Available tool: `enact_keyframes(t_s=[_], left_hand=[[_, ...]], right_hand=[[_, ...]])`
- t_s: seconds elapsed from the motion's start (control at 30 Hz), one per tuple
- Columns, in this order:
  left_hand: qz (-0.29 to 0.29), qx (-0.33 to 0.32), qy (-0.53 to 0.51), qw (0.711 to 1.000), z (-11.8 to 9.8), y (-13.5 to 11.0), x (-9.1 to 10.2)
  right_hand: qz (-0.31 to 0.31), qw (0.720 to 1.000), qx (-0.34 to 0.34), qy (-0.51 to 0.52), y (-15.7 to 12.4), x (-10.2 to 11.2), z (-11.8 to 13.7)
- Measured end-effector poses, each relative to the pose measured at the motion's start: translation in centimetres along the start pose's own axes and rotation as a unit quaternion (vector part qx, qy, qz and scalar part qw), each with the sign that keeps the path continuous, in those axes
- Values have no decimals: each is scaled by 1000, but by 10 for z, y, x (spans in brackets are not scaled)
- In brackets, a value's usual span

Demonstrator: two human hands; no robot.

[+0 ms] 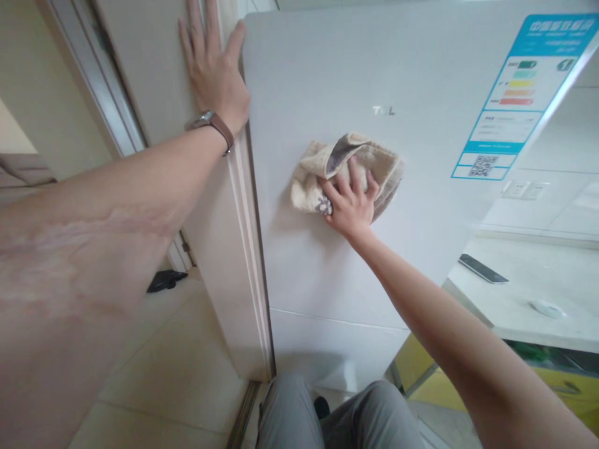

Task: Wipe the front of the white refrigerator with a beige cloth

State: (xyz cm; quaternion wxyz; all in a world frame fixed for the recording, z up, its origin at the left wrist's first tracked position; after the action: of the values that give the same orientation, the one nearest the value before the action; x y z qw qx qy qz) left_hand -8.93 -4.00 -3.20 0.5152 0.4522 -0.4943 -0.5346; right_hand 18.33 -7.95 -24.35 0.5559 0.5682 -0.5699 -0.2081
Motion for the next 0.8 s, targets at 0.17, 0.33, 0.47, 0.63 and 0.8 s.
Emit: enact_keyframes(t_s=[0.17,0.33,0.47,0.63,0.8], left_hand=[[21,-4,-11,1000,-3,-4,6],[71,32,-115,990,-9,-10,17],[81,39,-154,984,-14,-12,25],[88,52,-145,984,-14,-11,26],[82,31,-142,986,-15,-11,27]], right_hand=[[115,986,99,69,-103,-57,53],[134,965,217,67,-241,-95,76],[173,964,198,47,-356,-99,36],[188,980,58,-30,-460,-63,-60],[148,986,7,-81,-443,-14,-132]])
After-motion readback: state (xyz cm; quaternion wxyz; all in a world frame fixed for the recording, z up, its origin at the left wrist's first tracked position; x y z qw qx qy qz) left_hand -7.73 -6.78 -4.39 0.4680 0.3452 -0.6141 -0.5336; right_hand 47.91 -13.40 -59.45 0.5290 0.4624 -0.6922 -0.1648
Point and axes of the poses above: each hand's wrist, its own y-axis towards the middle knuckle, its own x-axis out of the back of the hand, z = x × y, the point moved 6 cm from there along y, towards the middle knuckle, and after that the axes turned 1 degree about z, right-handed, at the moved point
